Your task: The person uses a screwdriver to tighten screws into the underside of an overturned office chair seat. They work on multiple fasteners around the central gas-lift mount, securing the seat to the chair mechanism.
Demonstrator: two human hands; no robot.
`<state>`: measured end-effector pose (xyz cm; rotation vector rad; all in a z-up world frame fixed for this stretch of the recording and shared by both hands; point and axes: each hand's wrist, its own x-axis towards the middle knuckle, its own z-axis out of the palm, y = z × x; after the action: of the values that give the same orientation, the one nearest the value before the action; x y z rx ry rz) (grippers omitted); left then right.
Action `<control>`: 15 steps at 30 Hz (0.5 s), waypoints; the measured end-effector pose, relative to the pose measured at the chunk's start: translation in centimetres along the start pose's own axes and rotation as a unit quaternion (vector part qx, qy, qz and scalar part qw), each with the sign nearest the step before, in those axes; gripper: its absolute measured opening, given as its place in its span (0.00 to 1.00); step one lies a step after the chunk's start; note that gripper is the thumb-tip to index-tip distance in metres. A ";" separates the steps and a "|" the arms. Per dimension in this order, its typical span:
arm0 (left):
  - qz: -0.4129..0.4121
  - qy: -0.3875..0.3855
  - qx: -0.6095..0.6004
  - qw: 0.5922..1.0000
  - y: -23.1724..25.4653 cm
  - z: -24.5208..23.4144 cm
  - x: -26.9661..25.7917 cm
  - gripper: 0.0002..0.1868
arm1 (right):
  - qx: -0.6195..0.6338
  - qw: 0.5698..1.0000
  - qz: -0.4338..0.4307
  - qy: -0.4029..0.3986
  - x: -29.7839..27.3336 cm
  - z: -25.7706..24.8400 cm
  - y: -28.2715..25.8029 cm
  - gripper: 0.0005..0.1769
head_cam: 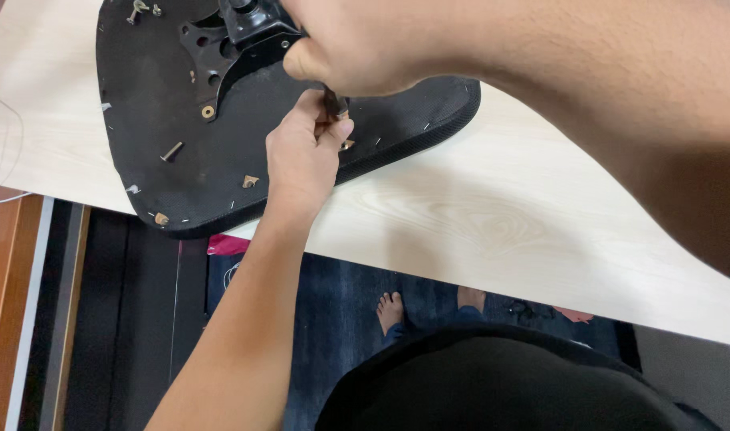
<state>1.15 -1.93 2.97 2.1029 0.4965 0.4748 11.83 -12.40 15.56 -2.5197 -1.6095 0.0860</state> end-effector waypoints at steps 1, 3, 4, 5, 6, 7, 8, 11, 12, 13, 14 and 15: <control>-0.005 -0.006 -0.002 1.000 0.0 -0.1 0.2 0.08 | -0.001 1.000 -0.004 -0.002 0.1 -0.1 0.0 0.16; -0.019 -0.017 -0.005 1.000 -0.3 -0.4 0.3 0.07 | 0.000 1.000 -0.016 -0.009 0.2 0.1 -0.4 0.19; -0.025 -0.022 -0.010 0.999 -0.6 -0.6 0.2 0.08 | -0.006 0.999 -0.029 -0.014 0.3 0.2 -0.7 0.19; -0.030 -0.027 -0.015 0.999 -0.8 -0.7 0.1 0.08 | -0.012 0.999 -0.042 -0.019 0.2 0.1 -0.8 0.19; -0.029 -0.032 -0.020 0.999 -0.7 -0.8 0.2 0.08 | -0.022 0.998 -0.053 -0.020 0.0 -0.3 -0.9 0.19; -0.021 -0.036 -0.018 0.999 -0.7 -0.8 0.4 0.09 | -0.014 0.998 -0.059 -0.019 -0.2 -0.8 -0.9 0.18; -0.013 -0.039 -0.014 0.999 -0.7 -0.9 0.5 0.10 | -0.006 0.998 -0.066 -0.018 -0.3 -1.2 -0.8 0.18; -0.019 -0.047 0.001 0.999 -0.7 -1.1 0.6 0.10 | -0.022 0.997 -0.045 -0.065 -0.9 -1.8 -1.5 0.17; -0.025 -0.051 0.008 0.998 -0.7 -1.2 0.6 0.10 | -0.033 0.995 -0.028 -0.088 -1.0 -1.8 -1.6 0.17; -0.031 -0.052 0.005 0.998 -0.7 -1.1 0.7 0.09 | -0.029 0.995 -0.024 -0.091 -1.0 -1.8 -1.6 0.16; -0.036 -0.053 0.004 0.998 -0.6 -1.2 0.8 0.08 | -0.023 0.995 -0.020 -0.091 -0.9 -1.9 -1.6 0.15; -0.041 -0.054 0.004 0.998 -0.6 -1.2 0.8 0.07 | -0.017 0.996 -0.015 -0.091 -0.8 -1.9 -1.4 0.14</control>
<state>1.16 -0.40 3.26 2.0943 0.5193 0.3111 10.49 -12.70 17.58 -2.5776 -1.7289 0.2961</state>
